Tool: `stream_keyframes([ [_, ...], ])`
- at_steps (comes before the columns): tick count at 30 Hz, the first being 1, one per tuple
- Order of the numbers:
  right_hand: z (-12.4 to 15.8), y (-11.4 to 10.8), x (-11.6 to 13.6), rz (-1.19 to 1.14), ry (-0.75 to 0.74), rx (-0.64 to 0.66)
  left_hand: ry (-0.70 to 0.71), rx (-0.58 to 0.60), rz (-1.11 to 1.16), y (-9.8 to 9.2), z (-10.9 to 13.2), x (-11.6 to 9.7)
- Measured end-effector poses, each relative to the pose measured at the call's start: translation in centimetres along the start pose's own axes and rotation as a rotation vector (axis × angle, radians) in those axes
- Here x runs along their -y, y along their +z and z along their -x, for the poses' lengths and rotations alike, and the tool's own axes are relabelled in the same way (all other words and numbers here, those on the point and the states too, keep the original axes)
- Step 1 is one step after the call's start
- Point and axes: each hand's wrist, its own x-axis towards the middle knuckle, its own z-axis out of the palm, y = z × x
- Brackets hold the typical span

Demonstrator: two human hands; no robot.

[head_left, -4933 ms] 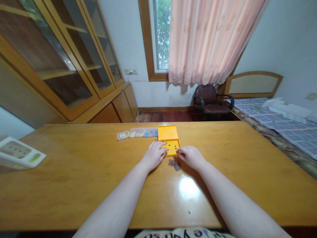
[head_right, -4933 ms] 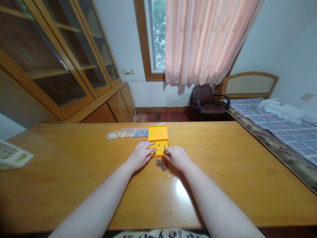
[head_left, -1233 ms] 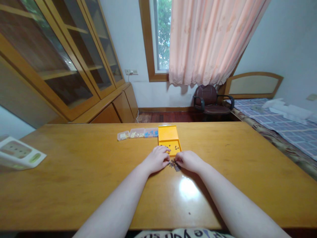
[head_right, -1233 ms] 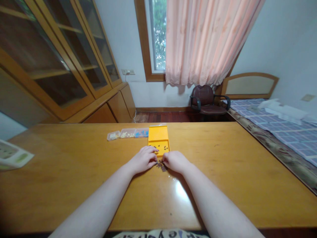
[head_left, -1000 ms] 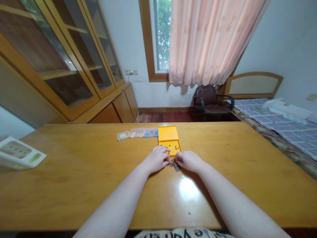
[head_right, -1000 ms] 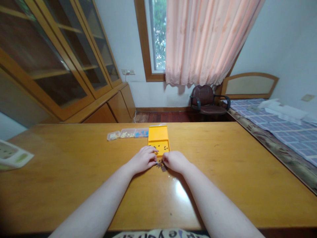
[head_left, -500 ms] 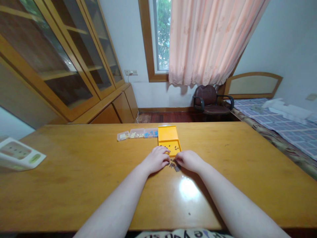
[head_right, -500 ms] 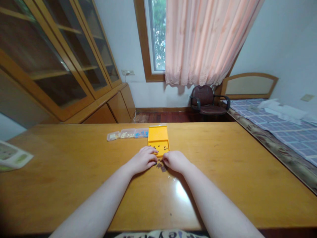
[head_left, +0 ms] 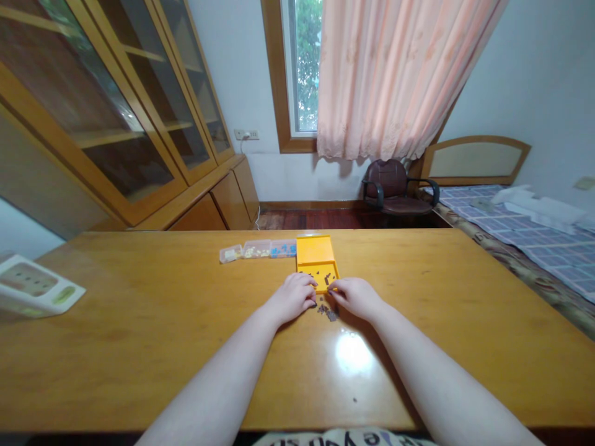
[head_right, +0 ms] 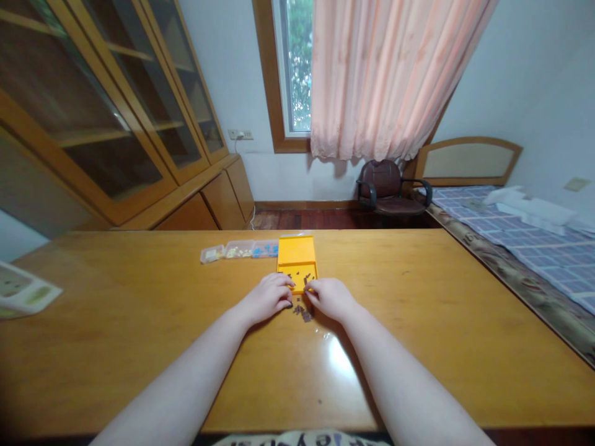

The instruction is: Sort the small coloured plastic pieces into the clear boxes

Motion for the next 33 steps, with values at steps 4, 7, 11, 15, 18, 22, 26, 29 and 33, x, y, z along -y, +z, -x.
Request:
stream_keyframes([
  [4,0.1,0.1,1.0,0.014,-0.063,0.132,0.003,-0.035,0.014,0.1,0.1,0.2],
  [7,0.0,0.1,1.4,0.028,-0.08,0.176,-0.024,-0.126,0.03,0.1,0.1,0.6],
  [11,-0.2,-0.1,1.3,0.053,-0.082,0.182,-0.199,-0.286,-0.006,-0.1,0.0,1.1],
  [15,-0.2,-0.2,1.3,0.082,-0.09,0.173,-0.222,-0.25,-0.029,-0.1,0.0,1.2],
  [18,-0.3,0.0,1.3,0.116,-0.08,0.166,-0.098,-0.188,-0.021,-0.1,0.1,0.6],
  [22,-0.4,0.3,1.2,0.143,-0.066,0.134,0.048,-0.063,0.001,-0.1,0.1,-0.5],
  [26,-0.2,0.2,0.8,0.151,-0.067,0.12,0.084,0.013,0.015,0.1,-0.1,-1.0],
  [29,-0.1,0.0,0.2,0.18,-0.029,0.074,0.06,0.026,0.018,0.2,-0.1,-1.0],
  [33,-0.1,0.0,-0.7,0.117,0.015,-0.106,0.033,0.027,0.029,0.3,-0.2,-1.1],
])
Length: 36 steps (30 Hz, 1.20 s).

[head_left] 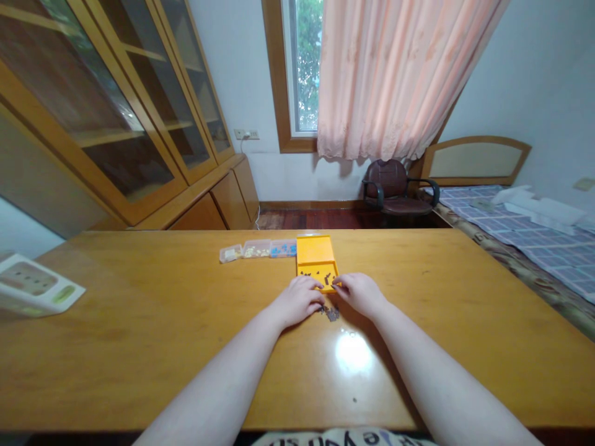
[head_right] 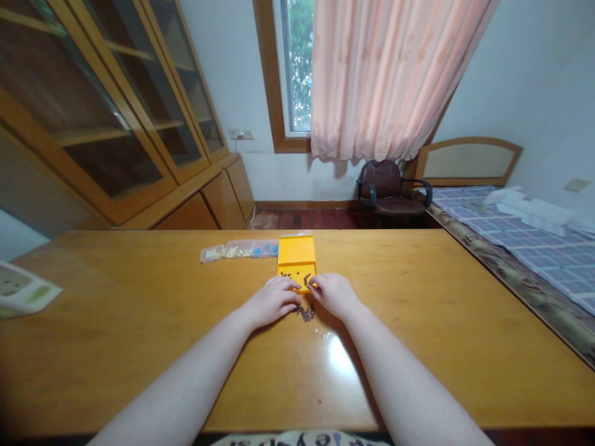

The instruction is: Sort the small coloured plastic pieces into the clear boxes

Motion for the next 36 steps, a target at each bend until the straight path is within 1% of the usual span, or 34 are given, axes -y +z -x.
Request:
stream_keyframes([
  [2,-0.1,0.1,-0.2,-0.034,0.038,-0.096,0.001,0.005,0.012,0.1,0.0,0.0],
  [3,-0.1,0.1,-0.2,-0.04,0.061,-0.111,0.003,0.007,0.018,0.1,0.0,0.0],
  [4,-0.1,0.0,-0.2,-0.037,0.083,-0.094,0.003,0.009,0.024,0.1,0.0,0.0],
  [6,-0.1,-0.3,-0.1,-0.019,0.1,0.011,0.001,0.008,0.029,0.2,0.0,0.2],
  [8,0.0,-0.8,-0.1,-0.016,0.068,0.126,-0.004,0.0,0.026,0.3,0.0,0.3],
  [10,0.1,-1.2,-0.2,-0.042,0.008,0.194,-0.009,-0.009,0.023,0.4,0.0,0.3],
  [13,0.3,-1.3,-0.3,-0.091,-0.068,0.249,-0.013,-0.008,0.027,0.4,0.0,0.3],
  [18,0.3,-0.9,-0.4,-0.121,-0.107,0.291,-0.015,-0.011,0.027,0.3,0.1,0.3],
  [21,0.3,-1.0,-0.4,-0.121,-0.104,0.293,-0.019,-0.056,0.019,0.2,0.1,0.5],
  [24,0.4,-1.4,-0.4,-0.126,-0.099,0.29,-0.045,-0.149,0.0,0.0,0.1,0.8],
  [27,0.5,-1.6,-0.2,-0.12,-0.096,0.304,-0.136,-0.253,-0.04,-0.2,0.1,1.3],
  [29,0.5,-1.5,-0.1,-0.108,-0.097,0.311,-0.207,-0.282,-0.063,-0.3,0.2,1.5],
  [30,0.5,-1.5,0.0,-0.099,-0.098,0.309,-0.225,-0.282,-0.069,-0.2,0.2,1.6],
  [32,0.5,-1.4,0.1,-0.077,-0.099,0.294,-0.212,-0.261,-0.067,-0.1,0.2,1.6],
  [36,0.5,-1.3,0.4,-0.017,-0.098,0.28,-0.073,-0.162,-0.031,-0.2,0.2,0.9],
])
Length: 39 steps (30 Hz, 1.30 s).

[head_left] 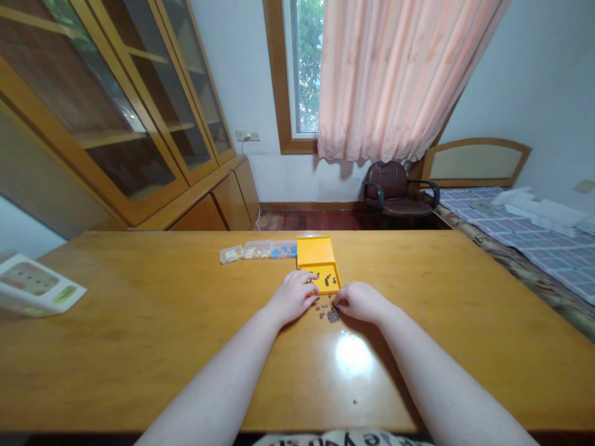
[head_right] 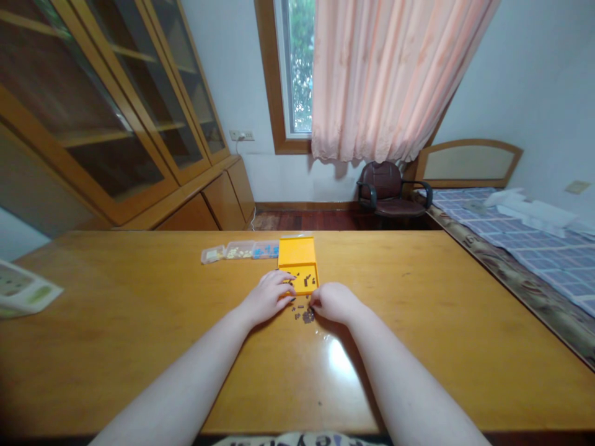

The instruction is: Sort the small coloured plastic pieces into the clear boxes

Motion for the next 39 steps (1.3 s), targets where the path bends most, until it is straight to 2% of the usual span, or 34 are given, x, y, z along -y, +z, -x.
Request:
stream_keyframes([
  [3,0.0,-0.2,0.2,0.025,-0.001,0.012,0.078,0.095,0.033,-0.3,0.0,-0.5],
  [6,0.0,-0.2,0.3,0.022,-0.009,0.024,0.082,0.144,0.034,-0.3,0.0,-0.5],
  [15,-0.2,0.3,0.2,0.041,-0.037,-0.015,0.086,0.12,0.02,0.2,0.1,-0.1],
  [17,-0.2,0.4,0.2,0.027,-0.037,-0.03,0.096,0.087,0.021,0.1,0.1,-0.1],
  [20,-0.3,0.5,0.0,0.011,-0.017,-0.044,0.075,-0.045,0.003,-0.1,0.0,-0.1],
  [23,-0.2,0.5,-0.1,0.006,0.002,-0.049,-0.032,-0.176,-0.045,-0.1,-0.1,0.3],
  [25,-0.2,0.5,-0.1,0.0,0.0,-0.051,-0.096,-0.198,-0.065,0.0,-0.1,0.5],
  [27,-0.2,0.5,-0.1,-0.003,-0.011,-0.04,-0.108,-0.182,-0.066,0.2,0.0,0.6],
  [30,-0.4,0.7,-0.1,-0.002,-0.023,-0.011,-0.048,-0.126,-0.045,0.2,0.0,0.4],
  [35,-0.6,1.0,0.0,0.028,-0.025,-0.021,0.107,0.055,0.009,0.2,0.0,-0.5],
  [39,-0.5,1.0,0.1,0.039,-0.027,-0.038,0.117,0.127,0.024,0.4,-0.1,-0.7],
])
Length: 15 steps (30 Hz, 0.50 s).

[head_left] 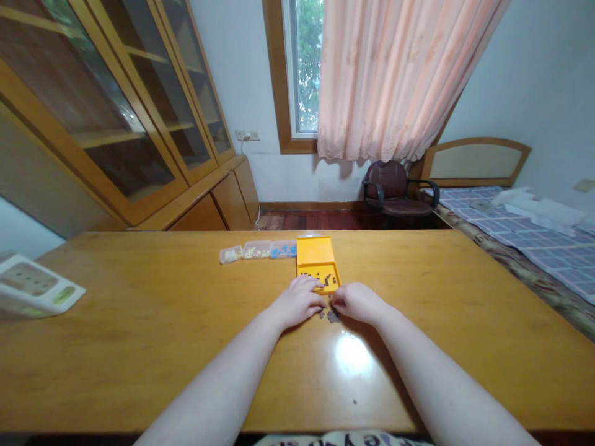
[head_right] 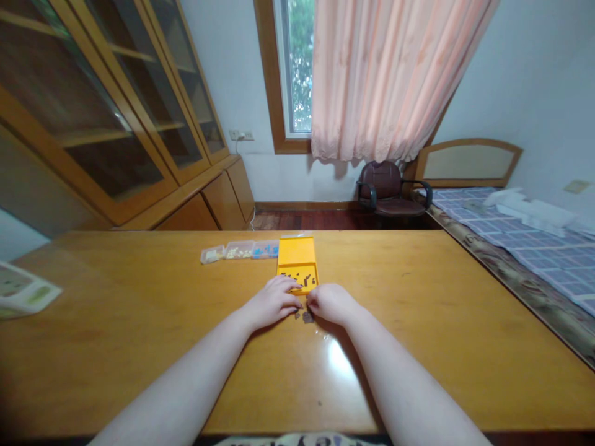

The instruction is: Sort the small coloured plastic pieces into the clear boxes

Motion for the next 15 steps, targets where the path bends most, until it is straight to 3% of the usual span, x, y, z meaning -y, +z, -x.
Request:
stream_keyframes([
  [8,0.15,-0.68,-0.12,-0.023,0.076,-0.086,-0.029,0.012,-0.013,-0.08,0.04,0.21],
  [15,0.1,-0.12,-0.49,-0.065,-0.015,-0.011,0.003,-0.001,0.004,0.1,-0.09,-0.41],
])
